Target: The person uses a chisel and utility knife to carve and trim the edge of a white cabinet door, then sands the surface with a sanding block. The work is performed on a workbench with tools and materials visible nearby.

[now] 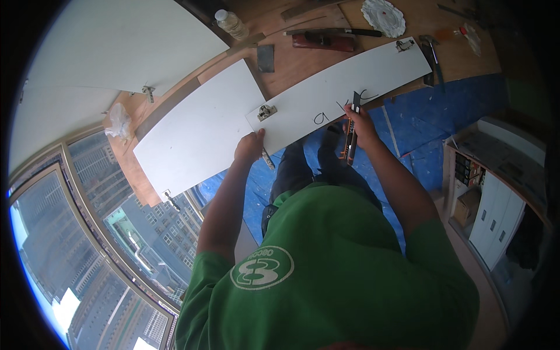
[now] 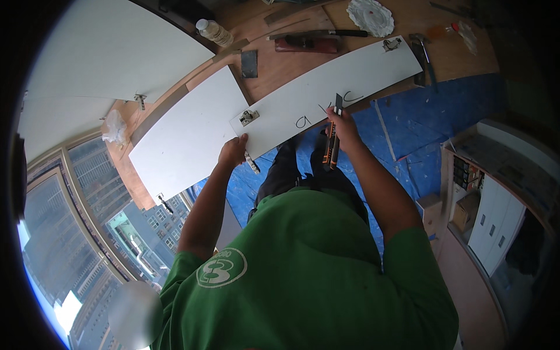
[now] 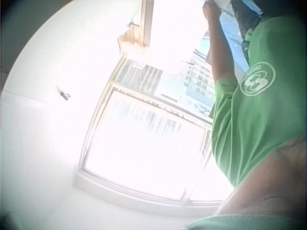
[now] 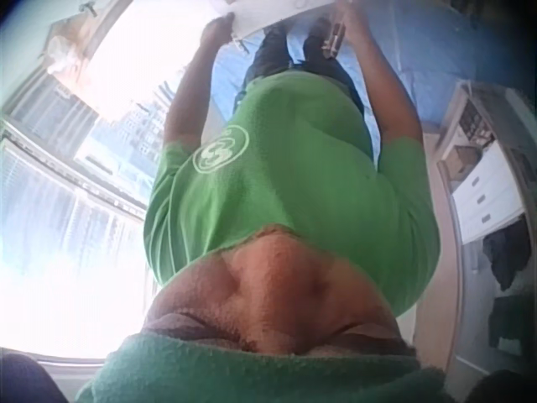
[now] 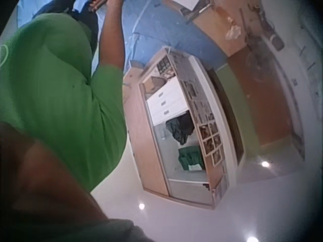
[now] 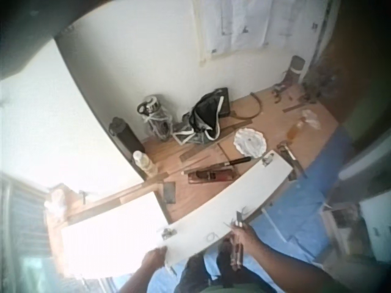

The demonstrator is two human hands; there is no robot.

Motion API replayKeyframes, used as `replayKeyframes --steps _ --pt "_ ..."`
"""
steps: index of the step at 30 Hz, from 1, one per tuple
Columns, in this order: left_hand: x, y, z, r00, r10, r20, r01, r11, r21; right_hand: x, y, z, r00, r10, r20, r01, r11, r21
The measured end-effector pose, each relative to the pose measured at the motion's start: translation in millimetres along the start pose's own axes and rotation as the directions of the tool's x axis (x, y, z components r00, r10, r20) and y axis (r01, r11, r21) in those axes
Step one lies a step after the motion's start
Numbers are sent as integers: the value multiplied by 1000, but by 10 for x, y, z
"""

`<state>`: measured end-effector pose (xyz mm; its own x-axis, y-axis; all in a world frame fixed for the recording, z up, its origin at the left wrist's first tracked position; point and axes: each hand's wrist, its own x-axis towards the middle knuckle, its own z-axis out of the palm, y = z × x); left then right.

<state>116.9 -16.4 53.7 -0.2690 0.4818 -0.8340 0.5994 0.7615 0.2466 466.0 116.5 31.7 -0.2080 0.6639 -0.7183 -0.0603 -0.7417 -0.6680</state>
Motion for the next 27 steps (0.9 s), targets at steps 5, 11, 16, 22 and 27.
replayKeyframes --steps 5,11,16,22,27 --pt "-27 32 113 997 61 -43 -54 986 156 -46 -12 -93 999 31 34 -28 997 -69" --pt "-108 35 87 992 76 -102 -56 981 188 -275 -130 -406 994 109 -14 -110 974 -199" --pt "-491 100 92 984 154 -94 -132 970 206 -840 -175 -1187 871 491 4 -484 860 -159" --pt "-729 -382 658 691 712 130 -692 598 405 -1340 516 -2169 710 632 -309 -688 717 -115" --pt "-1411 349 611 882 451 137 -381 853 -355 -1614 879 -2458 694 659 -291 -711 691 -131"
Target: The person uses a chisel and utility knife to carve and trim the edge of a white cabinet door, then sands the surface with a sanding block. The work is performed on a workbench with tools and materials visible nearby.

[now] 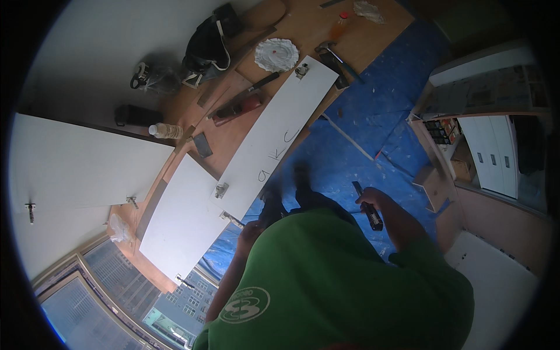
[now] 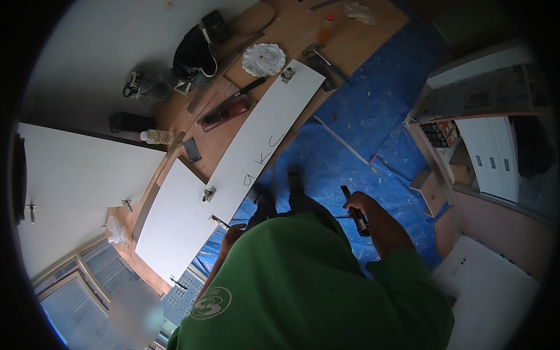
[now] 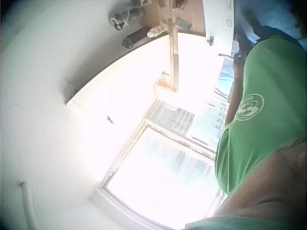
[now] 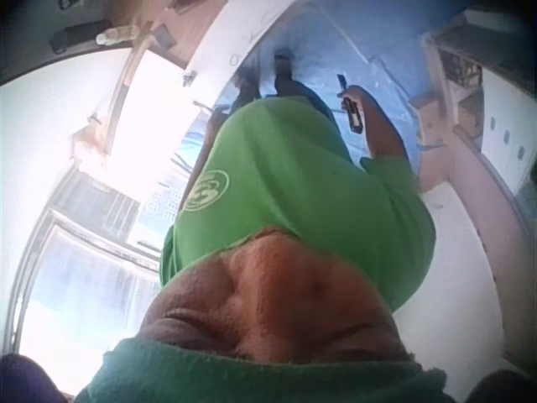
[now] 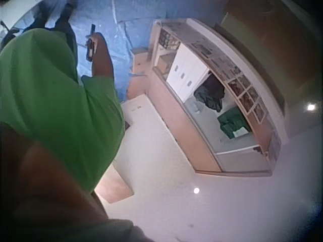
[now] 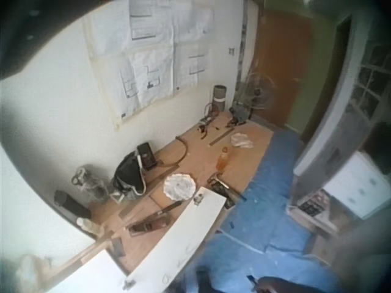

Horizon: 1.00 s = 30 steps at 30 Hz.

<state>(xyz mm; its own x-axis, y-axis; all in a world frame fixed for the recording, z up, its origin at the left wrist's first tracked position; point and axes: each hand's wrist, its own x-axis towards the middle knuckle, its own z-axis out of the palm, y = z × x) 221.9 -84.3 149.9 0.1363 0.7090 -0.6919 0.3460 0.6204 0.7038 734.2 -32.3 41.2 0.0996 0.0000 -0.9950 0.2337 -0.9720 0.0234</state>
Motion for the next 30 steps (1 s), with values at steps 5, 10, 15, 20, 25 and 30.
replayKeyframes --steps 5,10,15,20,25,30 --pt "-223 1014 3 947 -8 322 146 902 -407 124 -95 10 989 -117 -91 89 958 -273" --pt "-154 985 -41 967 -65 244 144 936 -322 104 -426 -152 919 -378 -113 218 725 -653" --pt "162 364 81 998 39 -43 -45 987 -153 265 -509 -318 794 -506 -337 151 701 -697" --pt "341 -384 36 980 -114 -162 131 986 103 -121 -919 -589 622 -719 -311 497 669 -552" --pt "431 -677 51 935 -253 -249 302 936 182 272 -1447 -1114 283 -789 -546 547 600 -584" --pt "124 -888 283 812 -442 -381 520 844 128 -257 -2841 -1484 188 -909 -371 699 390 -599"
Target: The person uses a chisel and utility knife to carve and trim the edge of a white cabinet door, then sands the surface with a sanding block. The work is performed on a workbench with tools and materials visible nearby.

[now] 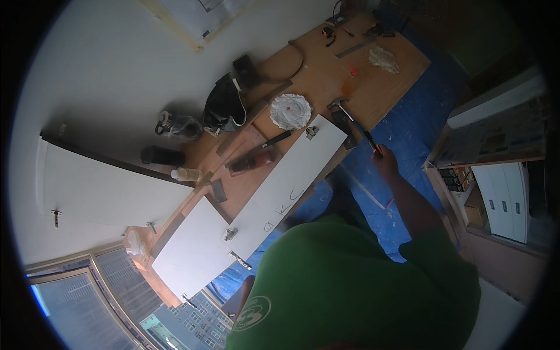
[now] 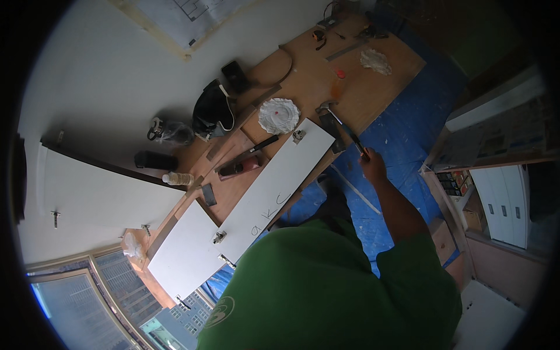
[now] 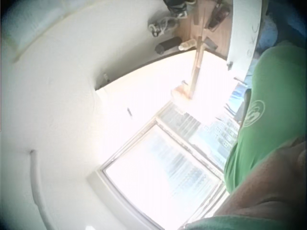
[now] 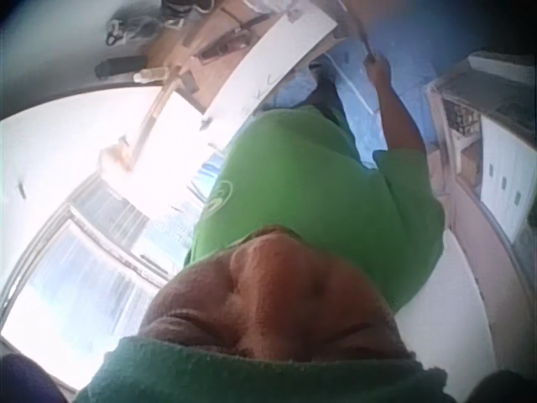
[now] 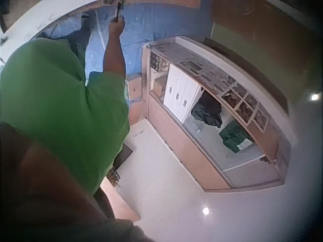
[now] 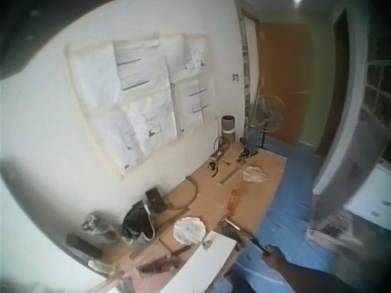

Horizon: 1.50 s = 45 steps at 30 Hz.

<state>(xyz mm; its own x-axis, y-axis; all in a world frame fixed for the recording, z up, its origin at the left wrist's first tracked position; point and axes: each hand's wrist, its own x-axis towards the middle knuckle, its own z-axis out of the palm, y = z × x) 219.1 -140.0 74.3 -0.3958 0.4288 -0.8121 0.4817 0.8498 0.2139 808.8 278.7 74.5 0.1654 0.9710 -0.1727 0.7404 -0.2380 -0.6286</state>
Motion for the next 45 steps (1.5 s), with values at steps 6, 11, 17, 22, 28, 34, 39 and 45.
replayKeyframes --steps 6,11,17,22,28,34,39,45 --pt "-794 390 875 981 -193 1 192 978 -82 1490 102 10 983 -175 59 185 942 -280" --pt "-1259 1087 1321 971 -241 -2 237 954 -182 2253 393 66 902 -367 229 428 833 -351" --pt "-1434 1664 1474 968 -250 -9 240 940 -242 2705 594 82 860 -419 291 501 801 -327" --pt "-1415 1849 1589 964 -267 3 259 934 -247 2736 346 -3 757 -461 462 617 737 -275" --pt "-1483 1994 1638 958 -287 -2 277 926 -256 2460 -925 430 583 -687 434 752 659 32" --pt "-1596 2076 1629 952 -304 -29 286 920 -270 2908 -1692 1362 640 -614 462 762 584 -281" --pt "-1602 2086 1632 945 -321 -59 294 916 -273 3201 -1689 1722 664 -610 432 741 615 -271" --pt "-1414 1790 2324 939 -343 -2 333 915 -229 3078 -1670 1375 700 -678 224 711 691 -130"
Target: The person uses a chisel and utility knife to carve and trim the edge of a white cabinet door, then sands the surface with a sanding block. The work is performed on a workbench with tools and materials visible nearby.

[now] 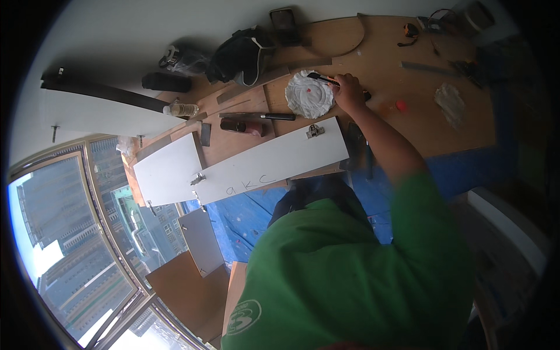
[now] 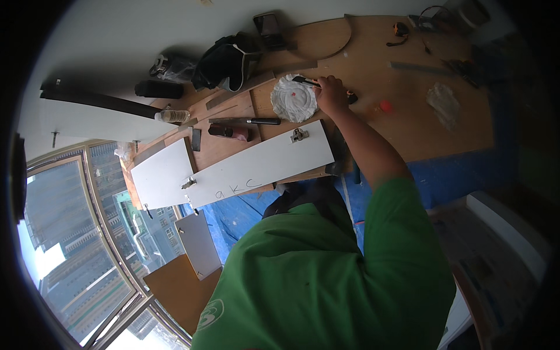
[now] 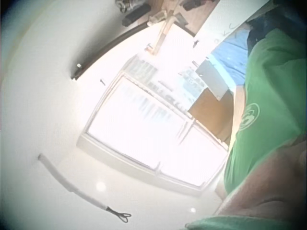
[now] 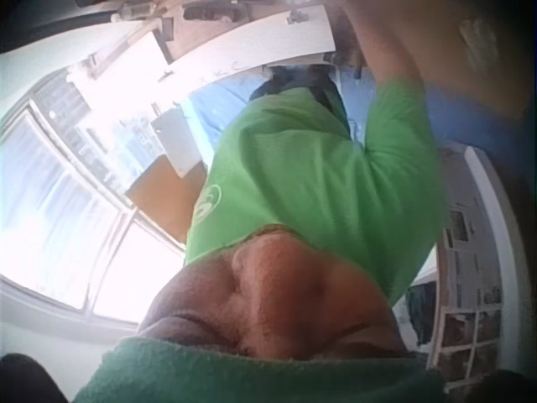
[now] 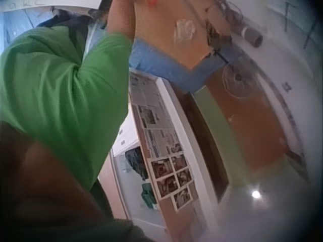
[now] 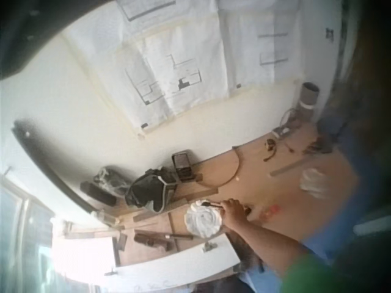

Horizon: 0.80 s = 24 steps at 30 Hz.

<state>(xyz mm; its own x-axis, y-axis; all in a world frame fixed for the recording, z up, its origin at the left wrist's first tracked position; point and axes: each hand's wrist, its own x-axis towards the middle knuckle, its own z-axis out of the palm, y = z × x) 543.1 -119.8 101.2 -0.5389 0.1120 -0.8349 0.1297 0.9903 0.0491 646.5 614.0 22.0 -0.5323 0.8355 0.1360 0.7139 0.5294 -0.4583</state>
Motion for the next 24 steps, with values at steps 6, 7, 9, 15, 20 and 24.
replayKeyframes --steps 6,7,9,15,20,24 --pt "337 -976 628 1000 -5 -31 11 979 202 -1147 107 -304 731 387 562 -618 724 307" --pt "456 -921 413 999 21 -31 -11 960 280 -1470 123 -462 647 441 622 -737 570 363" --pt "546 -345 268 985 160 -57 -149 975 166 -1889 240 -374 646 440 625 -689 688 228" --pt "411 1510 -518 980 198 2 -160 799 -580 -2298 -161 -230 510 625 590 -839 513 181" --pt "721 2318 -479 973 128 194 147 305 -941 -2349 -114 -143 507 671 542 -846 507 165" --pt "941 2552 -184 944 192 269 245 139 -959 -2391 -7 -89 491 636 595 -842 521 138"
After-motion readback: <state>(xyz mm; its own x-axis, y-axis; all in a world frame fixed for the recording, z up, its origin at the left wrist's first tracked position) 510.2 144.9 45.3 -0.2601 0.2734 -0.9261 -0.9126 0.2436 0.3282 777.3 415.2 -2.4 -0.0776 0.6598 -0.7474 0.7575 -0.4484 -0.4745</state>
